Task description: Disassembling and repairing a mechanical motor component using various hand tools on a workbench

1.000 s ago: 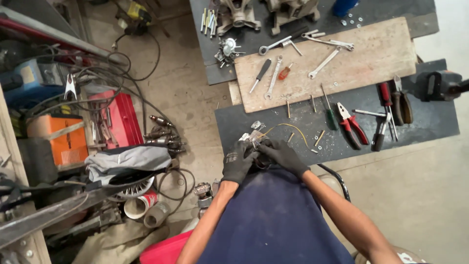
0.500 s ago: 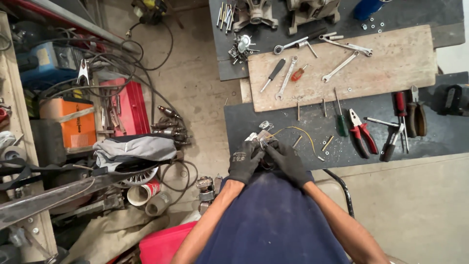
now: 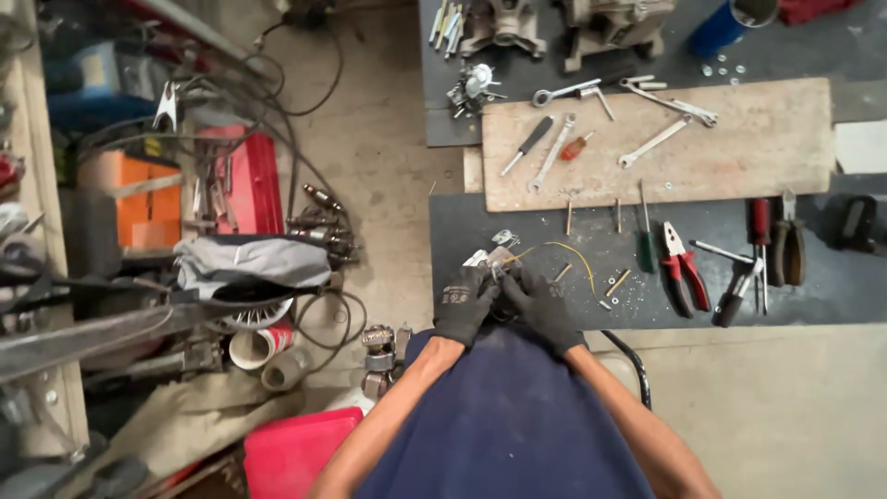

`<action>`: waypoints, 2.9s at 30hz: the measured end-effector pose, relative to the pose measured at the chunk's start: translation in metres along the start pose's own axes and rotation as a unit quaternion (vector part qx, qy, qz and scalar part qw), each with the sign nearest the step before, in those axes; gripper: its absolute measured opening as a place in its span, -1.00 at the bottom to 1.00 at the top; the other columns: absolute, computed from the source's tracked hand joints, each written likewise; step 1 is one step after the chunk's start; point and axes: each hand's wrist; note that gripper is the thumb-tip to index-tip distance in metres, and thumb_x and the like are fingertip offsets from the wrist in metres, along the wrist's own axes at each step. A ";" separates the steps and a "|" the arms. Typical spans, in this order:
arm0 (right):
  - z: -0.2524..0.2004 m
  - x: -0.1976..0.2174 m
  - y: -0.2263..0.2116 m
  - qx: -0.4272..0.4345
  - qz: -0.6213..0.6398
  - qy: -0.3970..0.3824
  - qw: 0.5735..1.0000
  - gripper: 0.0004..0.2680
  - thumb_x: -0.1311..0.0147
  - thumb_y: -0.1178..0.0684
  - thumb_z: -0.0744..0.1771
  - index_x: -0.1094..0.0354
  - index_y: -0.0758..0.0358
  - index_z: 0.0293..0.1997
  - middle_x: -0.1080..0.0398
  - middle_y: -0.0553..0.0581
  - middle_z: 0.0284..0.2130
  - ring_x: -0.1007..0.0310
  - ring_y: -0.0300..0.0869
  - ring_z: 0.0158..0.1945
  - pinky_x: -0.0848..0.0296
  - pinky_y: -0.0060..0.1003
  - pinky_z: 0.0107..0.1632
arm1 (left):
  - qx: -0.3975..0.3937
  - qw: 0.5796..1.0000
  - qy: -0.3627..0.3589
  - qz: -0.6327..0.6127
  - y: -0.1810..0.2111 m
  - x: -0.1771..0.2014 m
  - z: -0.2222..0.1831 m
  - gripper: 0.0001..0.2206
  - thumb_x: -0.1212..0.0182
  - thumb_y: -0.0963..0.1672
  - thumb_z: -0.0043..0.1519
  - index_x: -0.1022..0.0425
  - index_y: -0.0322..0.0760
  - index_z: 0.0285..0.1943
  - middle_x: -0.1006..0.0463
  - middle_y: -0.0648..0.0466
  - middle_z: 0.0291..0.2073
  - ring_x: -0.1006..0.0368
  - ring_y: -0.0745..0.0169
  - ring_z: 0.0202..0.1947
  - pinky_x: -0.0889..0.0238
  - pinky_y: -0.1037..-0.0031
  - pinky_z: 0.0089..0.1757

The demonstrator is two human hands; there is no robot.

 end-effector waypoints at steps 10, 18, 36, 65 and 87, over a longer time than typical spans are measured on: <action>0.025 -0.012 0.043 -0.013 -0.025 0.008 1.000 -0.75 -0.05 -0.23 0.37 -0.46 0.11 -0.10 -0.56 0.26 -0.37 -0.56 0.18 -0.04 -0.41 0.08 0.05 | -0.017 1.000 0.010 0.017 -0.026 -0.037 0.018 -0.67 -0.15 0.10 0.29 -0.45 0.06 0.16 -0.52 0.02 0.05 -0.44 -0.04 0.20 -0.37 0.12 0.13; -0.005 0.011 -0.020 -0.007 -0.079 -0.012 0.997 -0.73 -0.03 -0.21 0.38 -0.45 0.10 0.04 -0.58 0.36 -0.24 -0.50 0.31 0.06 -0.37 0.18 0.17 | -0.025 0.999 -0.029 -0.005 -0.022 -0.014 0.008 -0.54 -0.22 0.12 0.23 -0.31 0.14 0.29 -0.46 0.05 0.19 -0.40 -0.06 0.26 -0.25 0.05 0.24; -0.027 0.013 0.020 -0.109 -0.022 0.001 0.994 -0.74 -0.14 -0.26 0.36 -0.48 -0.09 0.08 -0.60 0.18 -0.25 -0.59 0.05 0.00 -0.48 -0.03 0.12 | 0.047 0.974 -0.188 -0.121 0.013 0.059 -0.066 -0.45 0.05 0.28 0.19 -0.61 -0.03 -0.07 -0.68 0.01 -0.16 -0.55 -0.06 0.07 -0.39 0.17 0.09; -0.001 -0.017 0.032 -0.028 0.209 -0.079 0.974 -0.77 0.05 -0.13 0.42 -0.33 0.19 -0.28 -0.24 0.07 -0.52 -0.28 -0.15 -0.40 -0.24 -0.26 -0.25 | 0.080 0.996 -0.038 -0.022 0.006 0.019 -0.030 -0.65 0.05 0.14 0.36 -0.35 -0.07 0.04 -0.53 -0.07 0.04 -0.46 -0.18 0.17 -0.39 -0.04 0.10; -0.002 -0.014 0.029 -0.112 0.375 -0.073 0.917 -0.78 -0.12 -0.02 0.39 -0.36 0.34 -0.35 -0.10 0.05 -0.73 -0.14 -0.31 -0.71 -0.26 -0.42 -0.60 | 0.085 0.991 -0.104 0.001 0.000 0.029 -0.023 -0.68 0.14 0.16 0.36 -0.24 0.02 0.00 -0.54 -0.02 0.04 -0.46 -0.06 0.19 -0.34 0.02 0.15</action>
Point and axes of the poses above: each hand's wrist, its own z-axis towards the middle knuckle, its own x-axis out of the back of the hand, y = z × x
